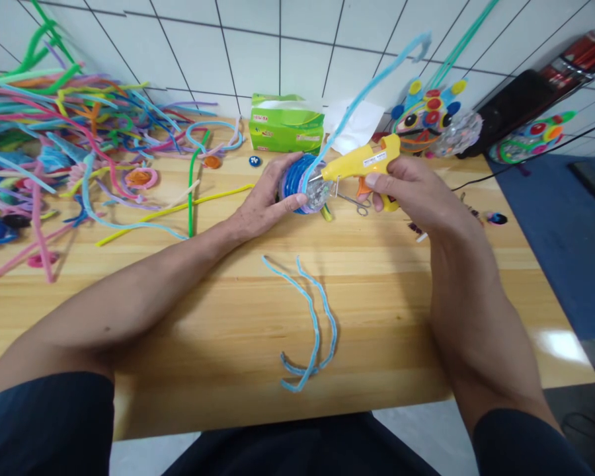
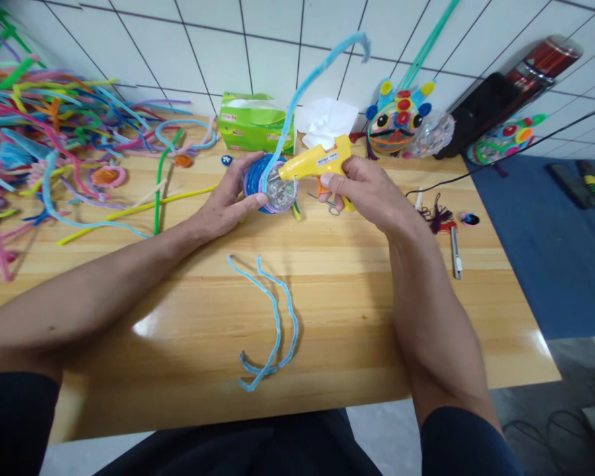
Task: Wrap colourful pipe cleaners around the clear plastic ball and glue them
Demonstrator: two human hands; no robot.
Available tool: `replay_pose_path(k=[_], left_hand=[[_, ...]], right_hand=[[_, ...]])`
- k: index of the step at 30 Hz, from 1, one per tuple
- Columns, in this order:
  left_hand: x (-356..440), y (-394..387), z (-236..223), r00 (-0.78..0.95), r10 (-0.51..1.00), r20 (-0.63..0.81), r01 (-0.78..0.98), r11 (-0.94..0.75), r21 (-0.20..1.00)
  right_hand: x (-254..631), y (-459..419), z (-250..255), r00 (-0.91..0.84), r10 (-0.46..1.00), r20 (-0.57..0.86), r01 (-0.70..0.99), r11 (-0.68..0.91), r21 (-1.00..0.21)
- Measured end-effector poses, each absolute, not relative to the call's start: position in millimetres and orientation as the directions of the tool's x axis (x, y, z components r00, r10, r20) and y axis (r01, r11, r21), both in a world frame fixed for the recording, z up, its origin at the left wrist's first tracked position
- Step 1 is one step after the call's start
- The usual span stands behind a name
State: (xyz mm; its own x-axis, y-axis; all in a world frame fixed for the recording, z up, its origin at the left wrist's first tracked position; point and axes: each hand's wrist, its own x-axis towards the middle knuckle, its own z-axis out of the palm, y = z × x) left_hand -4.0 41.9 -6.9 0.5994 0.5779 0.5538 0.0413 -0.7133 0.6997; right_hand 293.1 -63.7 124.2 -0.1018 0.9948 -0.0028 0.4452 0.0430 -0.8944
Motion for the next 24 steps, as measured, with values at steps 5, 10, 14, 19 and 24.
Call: replay_pose_path(k=[5, 10, 14, 19, 24], left_hand=[[-4.2, 45.9, -11.4, 0.597, 0.548, 0.586, 0.016, -0.739, 0.674], [-4.5, 47.0, -12.7, 0.598, 0.533, 0.599, 0.007, -0.751, 0.661], [-4.5, 48.3, -14.1, 0.592, 0.533, 0.605, 0.001, -0.75, 0.661], [-3.8, 48.9, -14.6, 0.591, 0.524, 0.613, -0.01, -0.756, 0.655], [-3.9, 49.1, -15.0, 0.597, 0.521, 0.61, -0.002, -0.759, 0.651]], right_hand=[[295.0, -63.1, 123.9, -0.127, 0.991, -0.033, 0.447, 0.028, -0.894], [298.1, -62.3, 121.7, -0.127, 0.991, -0.031, 0.446, 0.029, -0.895], [295.2, -62.1, 121.1, -0.118, 0.993, -0.001, 0.432, 0.05, -0.901], [290.8, -63.4, 123.2, -0.114, 0.993, 0.013, 0.433, 0.061, -0.899], [291.0, -63.3, 122.7, -0.116, 0.993, -0.008, 0.443, 0.045, -0.895]])
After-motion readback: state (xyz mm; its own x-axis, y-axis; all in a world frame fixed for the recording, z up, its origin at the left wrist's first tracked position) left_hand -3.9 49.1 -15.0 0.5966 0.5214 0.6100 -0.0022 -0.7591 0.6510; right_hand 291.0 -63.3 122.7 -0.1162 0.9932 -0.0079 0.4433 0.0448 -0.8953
